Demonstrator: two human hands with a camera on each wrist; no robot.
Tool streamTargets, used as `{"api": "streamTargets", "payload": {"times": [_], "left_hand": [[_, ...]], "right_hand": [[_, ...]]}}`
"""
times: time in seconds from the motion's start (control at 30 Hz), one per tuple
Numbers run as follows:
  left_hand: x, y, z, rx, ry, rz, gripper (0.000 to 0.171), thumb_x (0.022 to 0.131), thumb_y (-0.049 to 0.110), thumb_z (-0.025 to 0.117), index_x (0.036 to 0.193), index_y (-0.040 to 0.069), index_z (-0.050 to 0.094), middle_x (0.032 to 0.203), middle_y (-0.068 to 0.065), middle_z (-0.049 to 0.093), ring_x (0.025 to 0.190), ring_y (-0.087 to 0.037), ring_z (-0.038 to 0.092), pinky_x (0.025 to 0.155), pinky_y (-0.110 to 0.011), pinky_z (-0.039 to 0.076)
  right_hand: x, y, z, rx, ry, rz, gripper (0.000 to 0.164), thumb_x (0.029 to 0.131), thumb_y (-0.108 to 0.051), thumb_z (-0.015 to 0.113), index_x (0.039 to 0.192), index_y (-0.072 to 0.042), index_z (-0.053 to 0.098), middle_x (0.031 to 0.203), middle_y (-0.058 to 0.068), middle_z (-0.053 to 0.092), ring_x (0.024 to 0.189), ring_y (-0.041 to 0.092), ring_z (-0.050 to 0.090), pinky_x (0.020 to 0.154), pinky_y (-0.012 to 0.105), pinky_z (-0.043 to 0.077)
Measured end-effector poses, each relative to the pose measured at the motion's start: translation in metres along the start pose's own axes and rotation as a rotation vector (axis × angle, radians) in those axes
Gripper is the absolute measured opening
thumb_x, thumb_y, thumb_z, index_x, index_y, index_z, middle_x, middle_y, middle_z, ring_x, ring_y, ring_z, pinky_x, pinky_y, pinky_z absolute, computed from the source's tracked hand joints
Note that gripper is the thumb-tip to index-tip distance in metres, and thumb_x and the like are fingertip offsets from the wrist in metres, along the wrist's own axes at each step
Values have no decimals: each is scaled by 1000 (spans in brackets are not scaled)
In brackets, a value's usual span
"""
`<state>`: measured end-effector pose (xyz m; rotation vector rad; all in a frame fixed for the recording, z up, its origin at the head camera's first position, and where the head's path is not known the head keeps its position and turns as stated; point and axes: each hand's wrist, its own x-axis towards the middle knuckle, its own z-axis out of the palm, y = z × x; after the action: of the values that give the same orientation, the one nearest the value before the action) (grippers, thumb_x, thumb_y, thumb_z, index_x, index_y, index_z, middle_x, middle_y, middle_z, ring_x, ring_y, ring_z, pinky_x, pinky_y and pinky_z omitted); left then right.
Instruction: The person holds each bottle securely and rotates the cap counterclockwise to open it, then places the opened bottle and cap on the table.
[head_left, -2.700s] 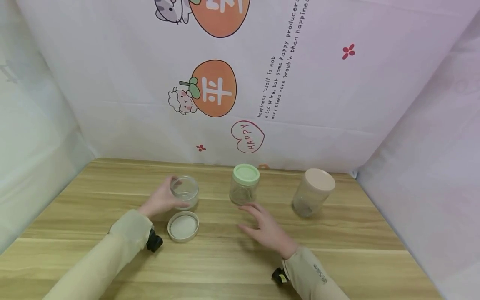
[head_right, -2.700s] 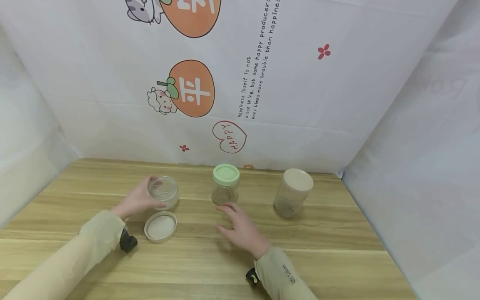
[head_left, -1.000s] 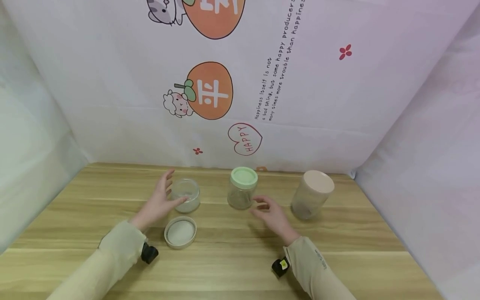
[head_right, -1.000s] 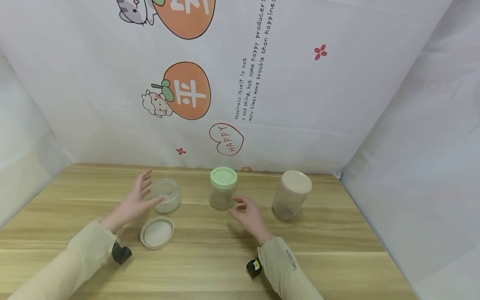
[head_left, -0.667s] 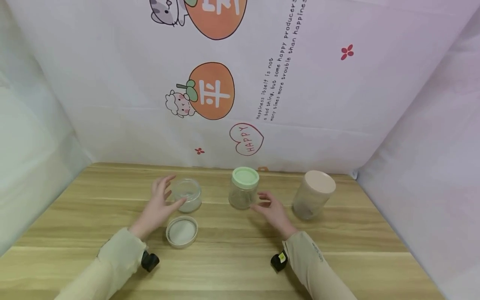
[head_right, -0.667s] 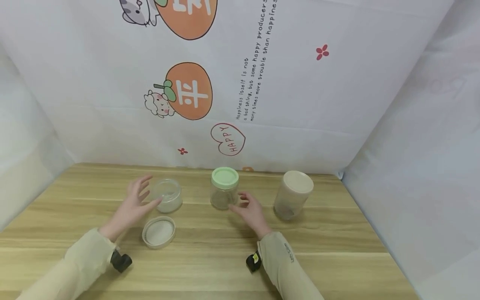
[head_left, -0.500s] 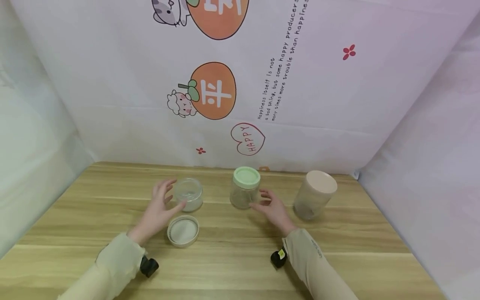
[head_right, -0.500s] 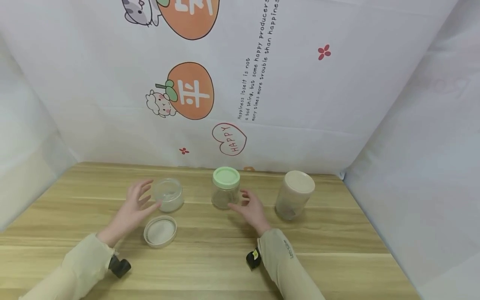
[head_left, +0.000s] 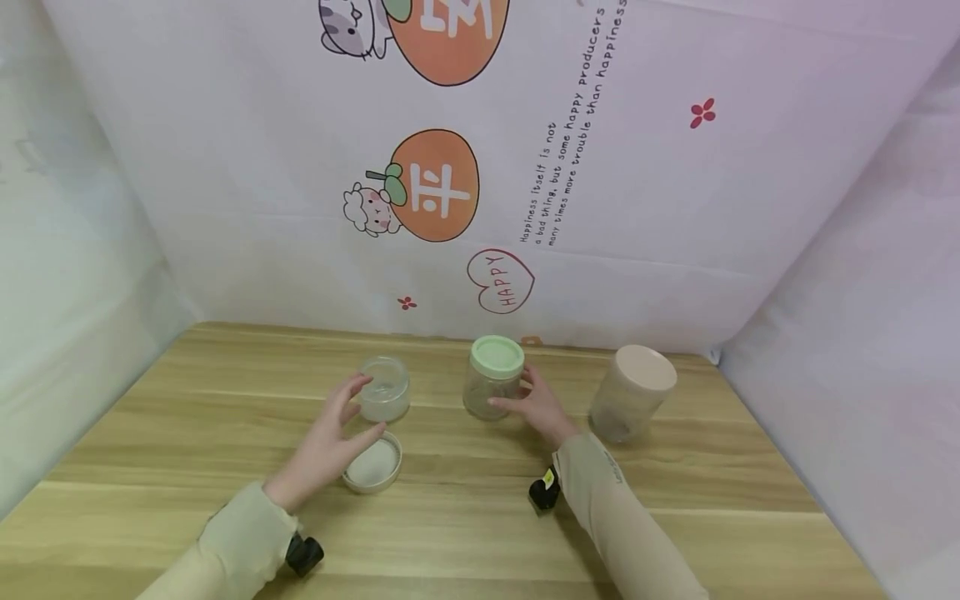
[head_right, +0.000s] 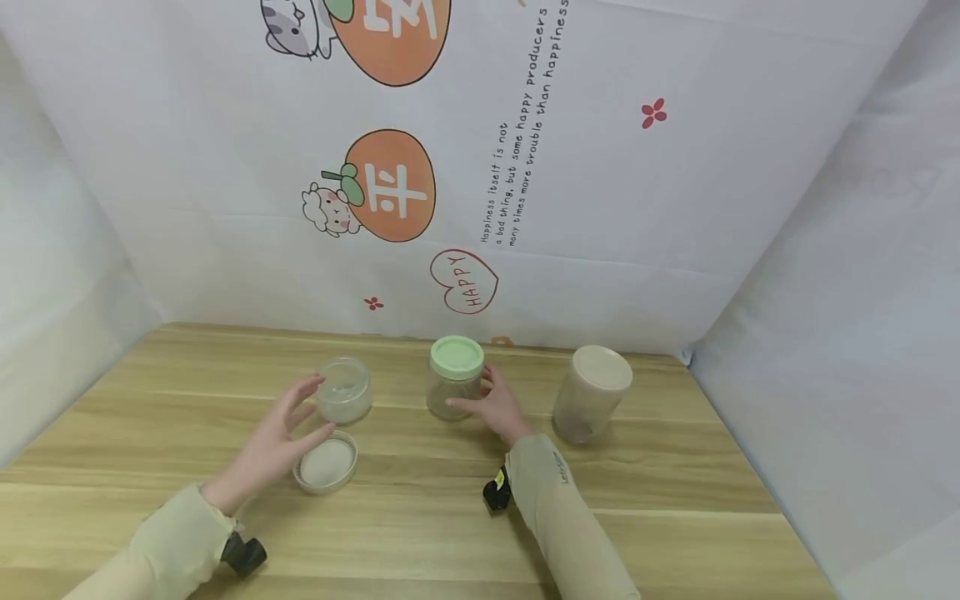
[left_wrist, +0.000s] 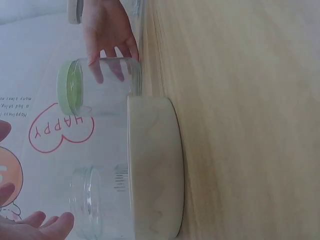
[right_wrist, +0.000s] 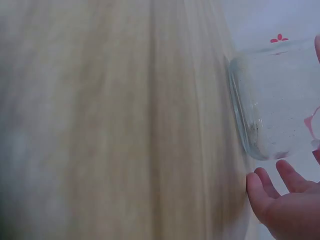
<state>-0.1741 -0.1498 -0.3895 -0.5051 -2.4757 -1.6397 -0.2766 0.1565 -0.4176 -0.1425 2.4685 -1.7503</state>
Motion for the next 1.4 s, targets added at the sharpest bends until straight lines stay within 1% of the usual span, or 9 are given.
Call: {"api": "streamTargets", "payload": {"times": [0.13, 0.4, 0.53, 0.67, 0.73, 0.9, 1.07, 1.23, 1.4], "left_hand": [[-2, 1, 4, 9, -5, 23, 66, 88, 3, 63, 142, -4, 26, 151, -28, 15, 134, -50, 27, 106, -56, 32], [-8, 4, 14, 7, -17, 15, 65, 87, 1, 63, 143, 3, 30, 151, -25, 18, 129, -54, 33, 99, -58, 39], [-7, 3, 18, 20, -18, 43, 65, 86, 0, 64, 142, 2, 32, 150, -24, 21, 130, -50, 34, 104, -54, 36], [-3, 5, 20, 58, -17, 74, 64, 86, 0, 64, 142, 2, 33, 150, -22, 23, 132, -44, 33, 106, -51, 35], [-2, 7, 21, 68, -18, 79, 64, 86, 0, 64, 142, 3, 32, 150, -23, 22, 132, -45, 33, 105, -51, 36], [-2, 12, 23, 37, -30, 58, 64, 88, 4, 64, 143, 5, 31, 151, -24, 19, 129, -51, 34, 99, -55, 41], [-2, 12, 26, 3, -25, 56, 63, 88, 3, 62, 143, 5, 30, 151, -24, 18, 130, -51, 33, 101, -57, 39], [-2, 10, 32, -21, -19, 82, 62, 87, -7, 57, 142, 0, 31, 150, -25, 19, 134, -45, 30, 106, -55, 34], [-2, 11, 38, -44, -42, 66, 62, 88, -3, 58, 143, 3, 30, 150, -24, 18, 132, -49, 31, 96, -47, 47]], "right_hand": [[3, 0, 1, 36, -6, 8, 89, 74, -14, 80, 146, -11, 28, 150, 20, 30, 132, 42, 37, 107, 57, 30], [11, 8, 2, 85, -54, -49, 89, 73, -9, 79, 146, -15, 29, 148, 16, 36, 133, 40, 36, 111, 57, 25], [9, 2, 5, 114, -76, -49, 91, 73, -5, 78, 147, -11, 26, 147, 18, 36, 136, 38, 32, 113, 54, 20], [11, -1, 9, 132, -54, -54, 93, 72, -2, 79, 147, -10, 24, 147, 17, 36, 139, 34, 28, 116, 50, 15], [16, 5, 12, 128, -28, -64, 93, 71, -3, 80, 147, -12, 25, 146, 14, 38, 139, 32, 29, 116, 49, 15], [13, 1, 17, 102, 41, -40, 93, 71, -7, 81, 146, -13, 27, 145, 12, 39, 138, 31, 30, 116, 50, 17], [11, 0, 17, 97, 84, -45, 94, 70, -9, 83, 146, -13, 28, 145, 12, 39, 138, 31, 30, 115, 50, 18], [4, -5, 15, 91, 71, -30, 90, 71, -13, 82, 144, -11, 30, 145, 15, 38, 134, 35, 36, 112, 52, 27], [-9, -13, 12, 65, 7, -24, 90, 73, -15, 81, 145, -12, 28, 147, 16, 37, 134, 37, 36, 110, 54, 29]]}}
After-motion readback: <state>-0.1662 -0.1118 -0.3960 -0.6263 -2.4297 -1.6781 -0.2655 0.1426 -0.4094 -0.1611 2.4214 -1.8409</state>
